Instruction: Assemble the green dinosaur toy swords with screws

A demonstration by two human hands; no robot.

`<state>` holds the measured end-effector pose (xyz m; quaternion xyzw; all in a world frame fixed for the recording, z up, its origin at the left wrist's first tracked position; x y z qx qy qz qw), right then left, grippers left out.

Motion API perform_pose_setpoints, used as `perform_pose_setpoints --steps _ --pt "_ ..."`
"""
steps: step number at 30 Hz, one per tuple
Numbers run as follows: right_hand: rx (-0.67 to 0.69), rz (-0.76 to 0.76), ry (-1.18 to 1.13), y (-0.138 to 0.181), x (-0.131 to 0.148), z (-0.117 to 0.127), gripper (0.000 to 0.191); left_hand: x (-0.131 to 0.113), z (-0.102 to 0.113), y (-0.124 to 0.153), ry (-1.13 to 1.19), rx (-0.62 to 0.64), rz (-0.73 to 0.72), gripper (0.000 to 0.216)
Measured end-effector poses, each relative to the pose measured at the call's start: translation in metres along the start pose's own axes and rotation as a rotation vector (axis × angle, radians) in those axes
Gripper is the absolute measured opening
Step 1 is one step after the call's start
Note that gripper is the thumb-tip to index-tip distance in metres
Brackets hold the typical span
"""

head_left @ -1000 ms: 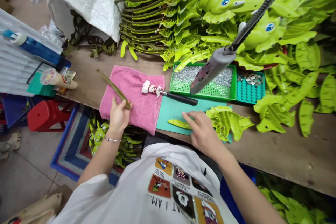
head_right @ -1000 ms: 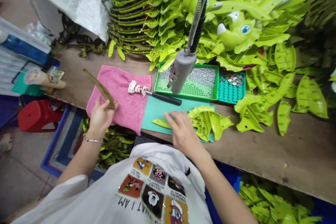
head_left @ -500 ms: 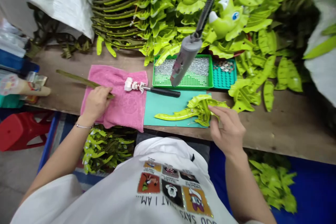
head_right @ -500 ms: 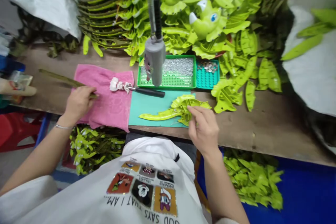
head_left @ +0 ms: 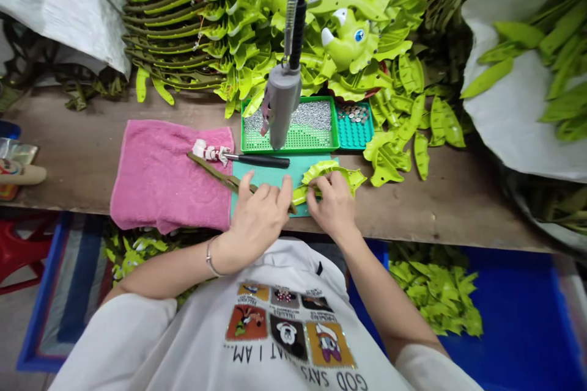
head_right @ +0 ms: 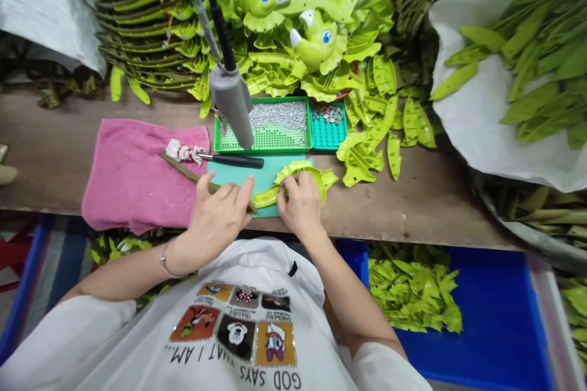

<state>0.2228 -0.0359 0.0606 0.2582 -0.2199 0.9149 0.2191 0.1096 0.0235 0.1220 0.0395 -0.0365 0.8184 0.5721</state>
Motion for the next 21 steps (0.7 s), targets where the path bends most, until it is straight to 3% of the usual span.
perform_pose_setpoints --steps 5,12,16,21 --pt "-0.027 0.027 -0.164 0.003 -0.004 0.012 0.007 -0.011 -0.022 -0.028 0.033 0.129 0.020 0.051" --pt "0.070 -0.019 0.064 0.004 -0.009 0.015 0.012 -0.010 -0.050 -0.032 0.045 0.202 -0.015 0.092" --pt "0.142 -0.065 0.102 -0.001 -0.014 0.005 0.008 -0.007 -0.053 -0.031 0.082 0.219 -0.054 0.101" --pt "0.063 -0.023 -0.175 -0.003 -0.016 0.016 0.008 -0.004 -0.049 -0.038 0.124 0.183 -0.054 0.101"
Point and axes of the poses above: each hand's wrist, its own y-axis away from the middle knuckle, its own z-axis out of the back of the hand, x = y × z, the point moved 9 cm from there along -y, towards the middle knuckle, and after that the axes turned 8 degrees about -y, right-handed, at the moved point
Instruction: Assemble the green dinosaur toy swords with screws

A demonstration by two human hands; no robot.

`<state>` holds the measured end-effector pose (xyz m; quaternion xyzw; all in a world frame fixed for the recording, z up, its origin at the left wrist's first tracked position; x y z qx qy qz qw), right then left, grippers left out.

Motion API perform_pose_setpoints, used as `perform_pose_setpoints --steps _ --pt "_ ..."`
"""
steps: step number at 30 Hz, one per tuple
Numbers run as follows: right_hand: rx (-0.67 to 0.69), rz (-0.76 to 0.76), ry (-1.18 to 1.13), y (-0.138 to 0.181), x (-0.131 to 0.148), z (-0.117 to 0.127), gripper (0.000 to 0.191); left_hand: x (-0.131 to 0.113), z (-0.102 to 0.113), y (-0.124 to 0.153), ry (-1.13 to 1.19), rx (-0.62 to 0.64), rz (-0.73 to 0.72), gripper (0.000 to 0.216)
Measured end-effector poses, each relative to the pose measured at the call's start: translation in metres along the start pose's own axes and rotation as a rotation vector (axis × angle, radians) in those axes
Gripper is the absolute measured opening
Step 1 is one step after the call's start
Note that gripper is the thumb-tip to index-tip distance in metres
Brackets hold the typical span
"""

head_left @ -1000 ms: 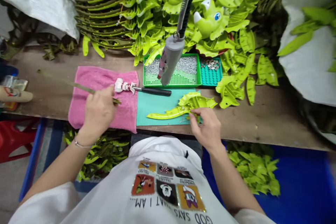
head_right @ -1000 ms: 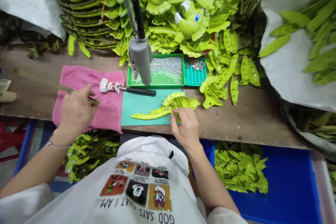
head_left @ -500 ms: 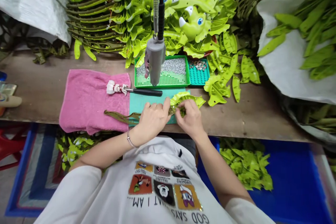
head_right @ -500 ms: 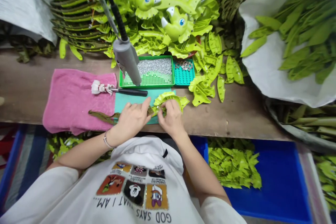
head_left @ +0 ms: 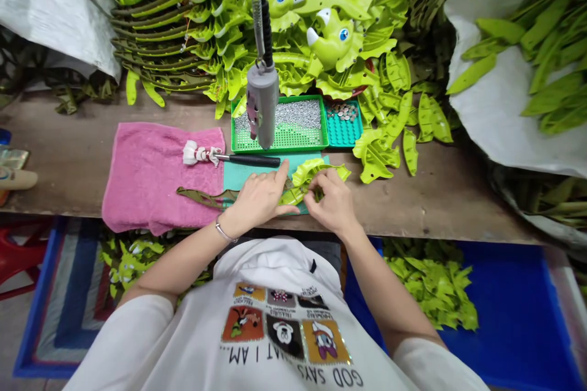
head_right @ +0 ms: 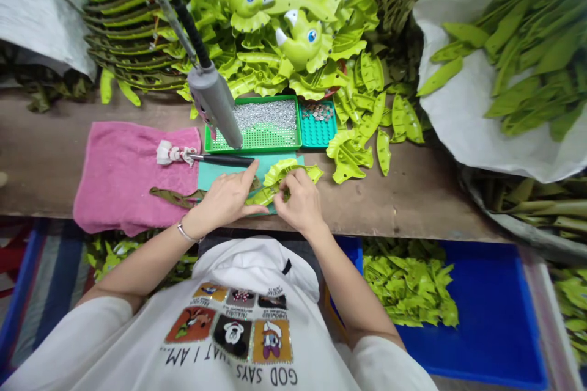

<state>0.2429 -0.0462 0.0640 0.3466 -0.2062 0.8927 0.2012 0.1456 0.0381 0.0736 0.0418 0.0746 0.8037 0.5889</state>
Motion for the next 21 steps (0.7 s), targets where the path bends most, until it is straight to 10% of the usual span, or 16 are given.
perform_pose_setpoints --steps 7,21 --pt "-0.223 -0.086 -0.431 0.021 -0.034 0.023 0.016 -0.031 -0.007 -0.012 -0.015 0.023 0.086 0.102" --pt "-0.290 0.024 -0.319 0.030 -0.017 0.029 0.025 -0.041 -0.017 -0.016 -0.058 0.015 0.108 0.112"
Point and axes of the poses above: each hand's wrist, its own y-axis away from the middle knuckle, its own z-axis out of the back of the hand, x = y × z, the point moved 9 cm from there along -y, towards the middle knuckle, and after that the axes turned 8 degrees about -y, right-handed, at the moved point
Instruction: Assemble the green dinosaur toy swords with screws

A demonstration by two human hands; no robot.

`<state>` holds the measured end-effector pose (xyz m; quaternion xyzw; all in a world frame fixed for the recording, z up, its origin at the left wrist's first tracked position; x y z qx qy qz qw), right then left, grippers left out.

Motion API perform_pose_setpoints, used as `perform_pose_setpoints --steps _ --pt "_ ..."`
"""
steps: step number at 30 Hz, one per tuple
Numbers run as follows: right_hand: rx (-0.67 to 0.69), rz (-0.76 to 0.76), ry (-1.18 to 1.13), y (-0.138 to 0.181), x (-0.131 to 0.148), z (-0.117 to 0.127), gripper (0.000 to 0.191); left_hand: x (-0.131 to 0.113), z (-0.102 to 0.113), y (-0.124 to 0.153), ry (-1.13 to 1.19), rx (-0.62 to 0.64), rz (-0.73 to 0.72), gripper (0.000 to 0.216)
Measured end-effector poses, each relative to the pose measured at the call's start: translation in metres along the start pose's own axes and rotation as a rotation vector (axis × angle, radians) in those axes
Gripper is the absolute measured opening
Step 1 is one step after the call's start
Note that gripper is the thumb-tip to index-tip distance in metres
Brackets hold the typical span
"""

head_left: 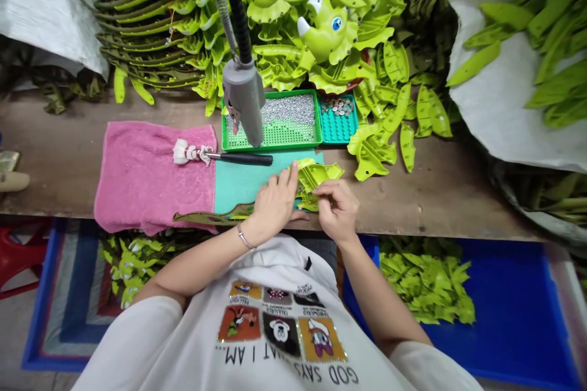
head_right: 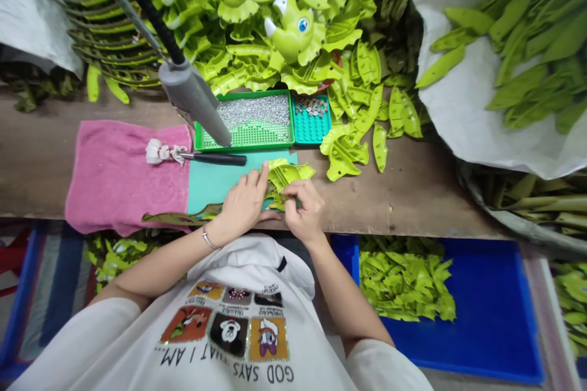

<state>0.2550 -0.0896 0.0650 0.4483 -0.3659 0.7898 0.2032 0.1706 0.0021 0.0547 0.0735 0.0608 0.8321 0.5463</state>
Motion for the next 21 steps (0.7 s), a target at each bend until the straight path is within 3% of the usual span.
perform_pose_setpoints --steps 6,9,13,18,21 --pt "0.110 0.250 0.132 0.009 0.015 -0.016 0.040 -0.001 -0.001 -0.003 -0.051 0.030 -0.040 0.098" --pt "0.159 0.274 0.192 0.012 0.011 -0.021 0.042 0.000 -0.001 -0.002 -0.038 0.007 -0.054 0.096" --pt "0.191 0.294 0.271 0.013 0.011 -0.025 0.040 0.019 -0.001 0.012 -0.010 -0.106 -0.105 0.095" --pt "0.152 0.375 0.235 0.012 0.020 -0.023 0.045 0.041 -0.011 0.036 0.008 -0.237 -0.252 0.054" --pt "0.127 0.366 0.223 0.012 0.020 -0.020 0.054 0.042 -0.006 0.037 0.035 -0.322 -0.258 0.047"
Point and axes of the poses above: each hand's wrist, its own y-axis away from the middle knuckle, its own z-axis out of the back of the hand, x = y × z, the point moved 9 cm from there along -y, towards the middle knuckle, and after that the axes turned 8 degrees about -y, right-handed, at the moved point
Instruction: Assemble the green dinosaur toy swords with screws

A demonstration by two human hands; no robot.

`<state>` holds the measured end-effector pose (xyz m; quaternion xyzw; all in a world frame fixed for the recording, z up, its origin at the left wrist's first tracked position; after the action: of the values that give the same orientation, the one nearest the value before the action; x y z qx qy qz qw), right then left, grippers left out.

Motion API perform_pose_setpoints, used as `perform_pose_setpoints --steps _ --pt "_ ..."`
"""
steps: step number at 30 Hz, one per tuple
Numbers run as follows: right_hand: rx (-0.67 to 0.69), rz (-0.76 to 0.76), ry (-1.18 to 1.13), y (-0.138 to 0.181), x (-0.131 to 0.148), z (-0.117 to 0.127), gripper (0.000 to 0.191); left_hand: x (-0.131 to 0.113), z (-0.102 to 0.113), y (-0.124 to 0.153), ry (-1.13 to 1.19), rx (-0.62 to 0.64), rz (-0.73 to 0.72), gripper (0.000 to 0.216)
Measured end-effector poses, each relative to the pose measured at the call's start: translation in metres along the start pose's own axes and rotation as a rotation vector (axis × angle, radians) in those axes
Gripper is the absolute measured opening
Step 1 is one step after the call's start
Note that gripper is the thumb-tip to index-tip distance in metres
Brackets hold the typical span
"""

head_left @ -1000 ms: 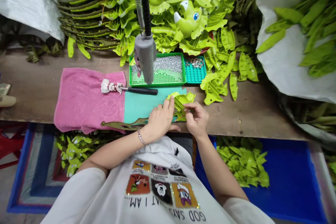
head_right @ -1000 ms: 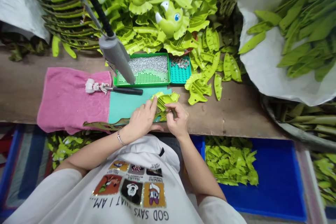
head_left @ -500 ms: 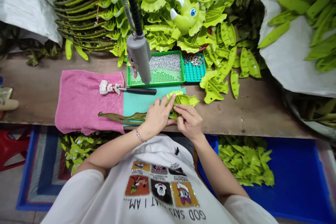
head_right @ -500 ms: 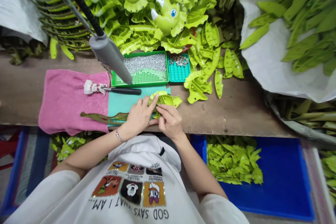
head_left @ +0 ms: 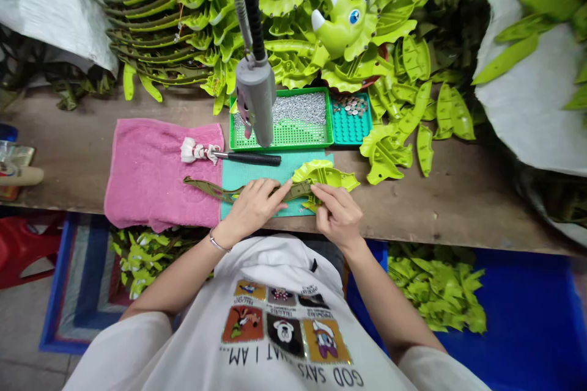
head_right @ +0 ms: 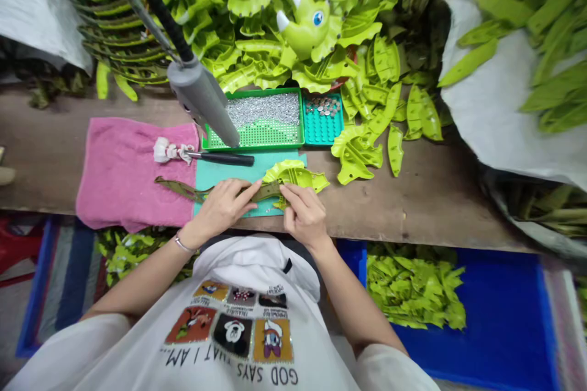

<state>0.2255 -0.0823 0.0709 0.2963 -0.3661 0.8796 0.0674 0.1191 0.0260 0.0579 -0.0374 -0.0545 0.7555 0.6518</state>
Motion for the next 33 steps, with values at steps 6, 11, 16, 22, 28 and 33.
perform_pose_setpoints --steps 6,11,16,22,28,33 --pt "-0.032 -0.075 0.020 0.001 -0.005 0.007 0.070 -0.001 0.002 -0.015 0.006 -0.021 0.061 0.043" --pt "0.022 -0.063 0.019 -0.002 -0.004 0.003 0.071 0.005 -0.004 -0.014 0.088 0.051 0.057 0.046" --pt "0.034 -0.058 0.001 -0.003 -0.004 0.001 0.072 0.000 0.005 -0.014 0.045 0.079 0.053 0.044" --pt "0.062 -0.041 -0.022 -0.003 -0.005 0.000 0.075 0.005 0.016 -0.010 0.128 -0.032 0.065 0.044" --pt "0.055 -0.036 -0.027 -0.004 -0.005 0.000 0.074 0.018 0.033 0.005 -0.002 -0.169 0.072 0.039" --pt "0.052 -0.026 0.000 -0.004 -0.004 0.000 0.074 0.008 0.022 -0.002 0.010 -0.112 0.055 0.038"
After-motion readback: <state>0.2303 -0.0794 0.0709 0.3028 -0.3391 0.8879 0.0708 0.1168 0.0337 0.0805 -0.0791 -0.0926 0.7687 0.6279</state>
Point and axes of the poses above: each hand's wrist, its own y-axis away from the middle knuckle, its own z-axis out of the back of the hand, x = y × z, the point moved 9 cm from there along -y, towards the middle knuckle, and after that the axes turned 8 degrees about -y, right-handed, at the moved point
